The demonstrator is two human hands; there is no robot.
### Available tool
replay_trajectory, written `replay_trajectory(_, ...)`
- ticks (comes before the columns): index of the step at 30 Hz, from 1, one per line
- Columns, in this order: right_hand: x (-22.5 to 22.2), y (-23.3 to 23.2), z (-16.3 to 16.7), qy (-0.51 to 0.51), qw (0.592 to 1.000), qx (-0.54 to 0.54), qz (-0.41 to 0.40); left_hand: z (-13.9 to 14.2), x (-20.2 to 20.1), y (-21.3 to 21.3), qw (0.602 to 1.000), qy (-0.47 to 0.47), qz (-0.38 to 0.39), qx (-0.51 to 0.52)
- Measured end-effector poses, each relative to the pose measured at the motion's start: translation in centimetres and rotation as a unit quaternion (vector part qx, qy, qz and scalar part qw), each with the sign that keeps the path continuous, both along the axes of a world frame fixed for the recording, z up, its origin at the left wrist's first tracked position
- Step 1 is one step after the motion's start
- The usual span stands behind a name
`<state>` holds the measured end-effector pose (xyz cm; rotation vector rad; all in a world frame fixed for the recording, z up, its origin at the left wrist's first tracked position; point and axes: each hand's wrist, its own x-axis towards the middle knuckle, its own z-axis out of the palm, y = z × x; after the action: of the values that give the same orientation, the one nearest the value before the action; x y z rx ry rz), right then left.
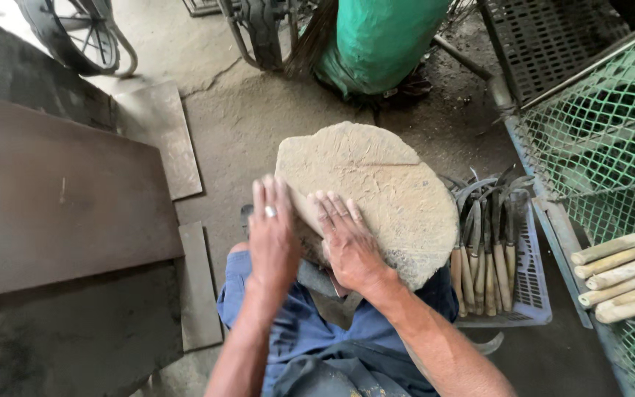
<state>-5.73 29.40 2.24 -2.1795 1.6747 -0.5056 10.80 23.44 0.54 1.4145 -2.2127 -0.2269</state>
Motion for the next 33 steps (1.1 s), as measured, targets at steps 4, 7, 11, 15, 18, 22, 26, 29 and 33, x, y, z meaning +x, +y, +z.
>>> replay_trajectory(4, 0.5, -0.5, 0.8, -0.002, 1.000, 0.010, 0.001, 0.1, 0.8, -0.1, 1.000, -0.024, 0.014, 0.015)
replay_trajectory(7, 2.2, 0.3, 0.6, -0.015, 1.000, 0.021, -0.004, 0.8, 1.5, -0.1, 0.998, -0.032, 0.022, 0.044)
replay_trajectory(11, 2.0, 0.1, -0.4, -0.005, 1.000, -0.017, -0.006, 1.0, 1.6, 0.4, 0.999, -0.040, 0.001, -0.017)
replay_trajectory(15, 1.5, 0.6, -1.0, -0.009, 1.000, -0.001, 0.003, 0.0, 1.3, 1.0, 0.999, -0.037, 0.023, 0.024)
replay_trajectory(18, 2.1, 1.7, -1.0, -0.034, 0.999, 0.012, 0.002, -0.7, 1.3, 1.4, 0.999, -0.021, 0.034, 0.030)
replay_trajectory(22, 1.0, 1.6, -1.0, -0.023, 1.000, -0.010, 0.002, -1.0, 0.6, 1.6, 0.998, -0.046, 0.018, -0.027)
replay_trajectory(26, 0.6, 0.9, -1.0, -0.007, 1.000, 0.006, -0.003, -0.6, 0.4, 0.9, 0.999, -0.030, 0.039, 0.015)
replay_trajectory(29, 1.6, 1.2, -0.7, -0.007, 1.000, 0.002, 0.013, -0.5, 1.1, 0.8, 0.998, -0.051, 0.033, 0.006)
replay_trajectory(33, 2.3, 1.1, -0.1, -0.008, 1.000, 0.010, -0.003, -0.5, 2.1, 0.9, 0.995, -0.090, 0.041, -0.004)
